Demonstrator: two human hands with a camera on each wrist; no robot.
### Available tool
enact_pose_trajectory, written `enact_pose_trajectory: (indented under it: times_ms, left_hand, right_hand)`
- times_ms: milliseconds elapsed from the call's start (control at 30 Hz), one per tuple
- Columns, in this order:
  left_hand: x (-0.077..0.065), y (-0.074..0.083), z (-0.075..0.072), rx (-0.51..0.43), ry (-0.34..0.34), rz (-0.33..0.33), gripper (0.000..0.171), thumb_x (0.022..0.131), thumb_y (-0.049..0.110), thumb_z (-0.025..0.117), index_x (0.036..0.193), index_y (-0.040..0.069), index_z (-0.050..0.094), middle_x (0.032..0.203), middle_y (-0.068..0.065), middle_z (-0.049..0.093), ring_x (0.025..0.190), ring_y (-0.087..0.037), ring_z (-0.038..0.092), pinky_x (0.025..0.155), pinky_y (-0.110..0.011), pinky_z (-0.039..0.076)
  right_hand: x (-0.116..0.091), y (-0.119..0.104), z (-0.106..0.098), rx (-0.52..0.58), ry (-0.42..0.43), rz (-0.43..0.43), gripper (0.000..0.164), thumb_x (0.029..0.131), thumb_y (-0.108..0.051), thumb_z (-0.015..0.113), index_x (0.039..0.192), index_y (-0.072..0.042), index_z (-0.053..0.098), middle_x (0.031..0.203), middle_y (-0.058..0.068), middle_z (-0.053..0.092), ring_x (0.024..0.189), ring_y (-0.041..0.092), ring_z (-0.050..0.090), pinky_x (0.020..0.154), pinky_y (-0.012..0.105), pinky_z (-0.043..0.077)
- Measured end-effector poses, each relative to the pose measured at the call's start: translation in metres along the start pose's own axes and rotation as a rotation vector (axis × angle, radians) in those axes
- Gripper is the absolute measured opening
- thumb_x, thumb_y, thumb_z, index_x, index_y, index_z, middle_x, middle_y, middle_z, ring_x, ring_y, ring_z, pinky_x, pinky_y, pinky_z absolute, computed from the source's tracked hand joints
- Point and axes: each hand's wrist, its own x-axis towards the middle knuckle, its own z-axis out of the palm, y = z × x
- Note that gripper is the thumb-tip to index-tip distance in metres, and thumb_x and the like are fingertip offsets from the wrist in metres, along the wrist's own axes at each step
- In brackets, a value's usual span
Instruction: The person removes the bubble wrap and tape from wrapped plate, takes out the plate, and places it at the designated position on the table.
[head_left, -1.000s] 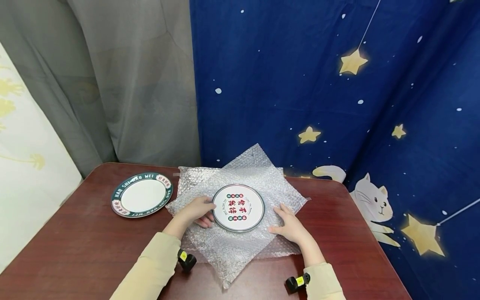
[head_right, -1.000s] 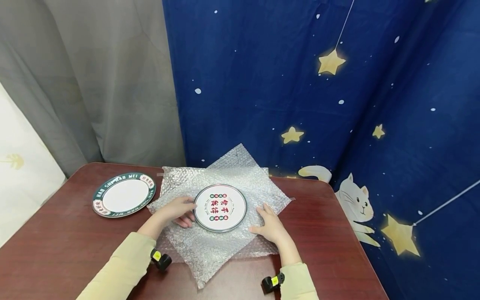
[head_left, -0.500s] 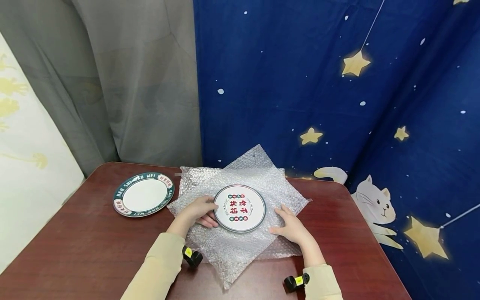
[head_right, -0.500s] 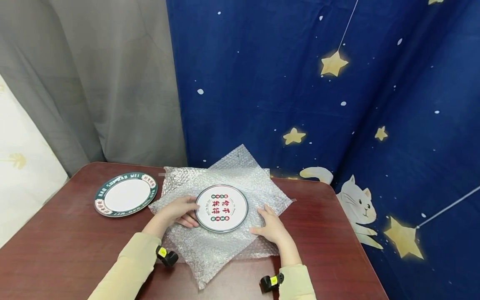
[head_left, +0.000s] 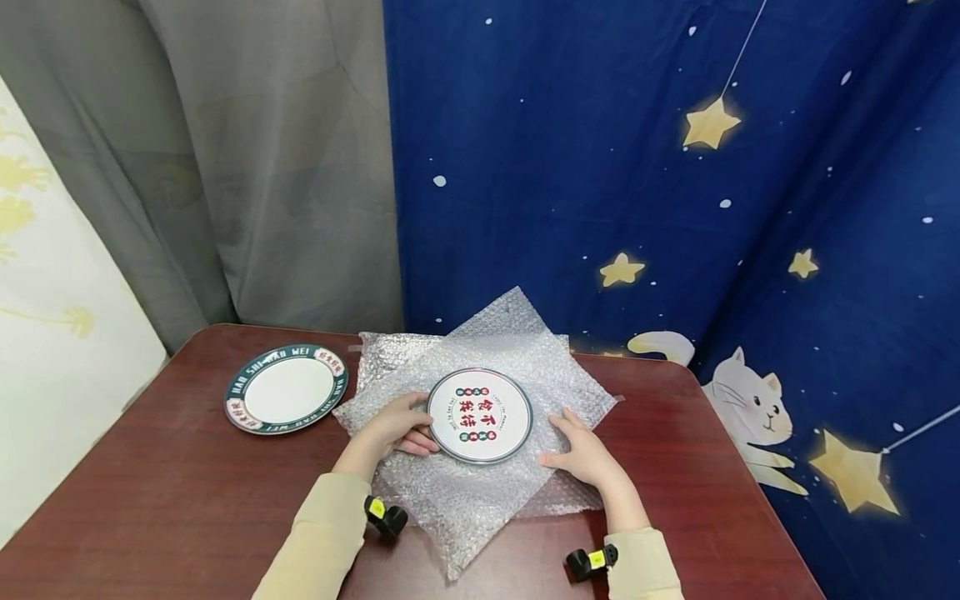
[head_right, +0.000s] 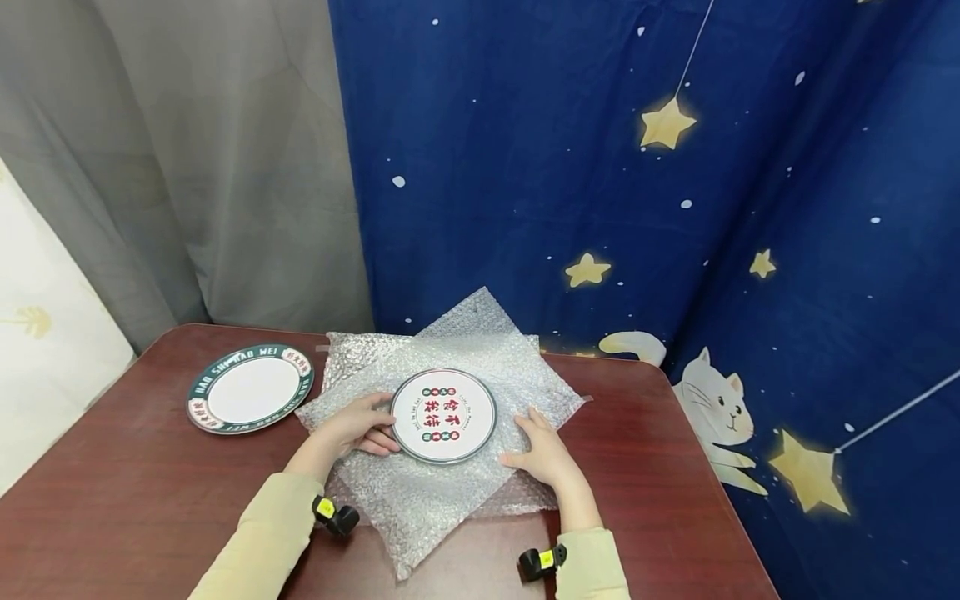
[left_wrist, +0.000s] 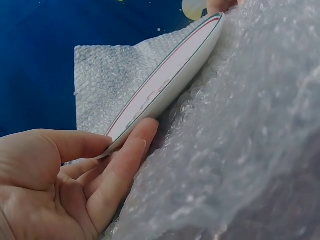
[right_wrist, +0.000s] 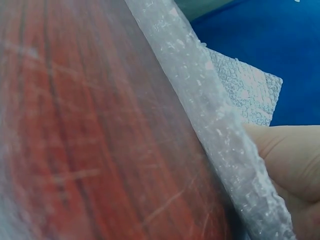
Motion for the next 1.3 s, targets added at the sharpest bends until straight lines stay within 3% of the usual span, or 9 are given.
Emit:
enact_pose_trajectory:
  times_ms: [400,867,1300]
  left_hand:
    - [0.004,-0.005,0.003,-0.086,0.067,-0.018,0.062,0.09,-0.003,0.051,0.148,0.005,0.031,0.066,-0.018,0.062,0.057,-0.029,0.068,0.055,-0.037,0.057]
    - [0.001,-0.01,0.004,-0.119,0.102,0.038,0.059,0.088,-0.004,0.049,0.145,0.004,0.034,0.068,-0.019,0.061,0.056,-0.029,0.067,0.054,-0.036,0.057]
    - [-0.003,-0.014,0.002,-0.173,0.064,0.081,0.061,0.089,-0.005,0.048,0.146,0.001,0.028,0.065,-0.019,0.059,0.056,-0.029,0.067,0.056,-0.035,0.057]
  right_hand:
    - [0.0,0.003,0.002,0.013,0.006,-0.023,0.078,0.077,-0.033,0.08,0.138,0.001,0.048,0.149,0.027,0.027,0.139,0.042,0.021,0.106,0.059,0.026]
    - [0.002,0.006,0.003,0.026,0.009,-0.021,0.079,0.077,-0.035,0.08,0.139,0.0,0.047,0.151,0.026,0.025,0.14,0.04,0.019,0.106,0.06,0.025]
    - [0.0,0.005,0.004,0.035,0.016,-0.023,0.078,0.077,-0.034,0.08,0.139,0.0,0.048,0.151,0.025,0.025,0.14,0.04,0.018,0.106,0.059,0.024]
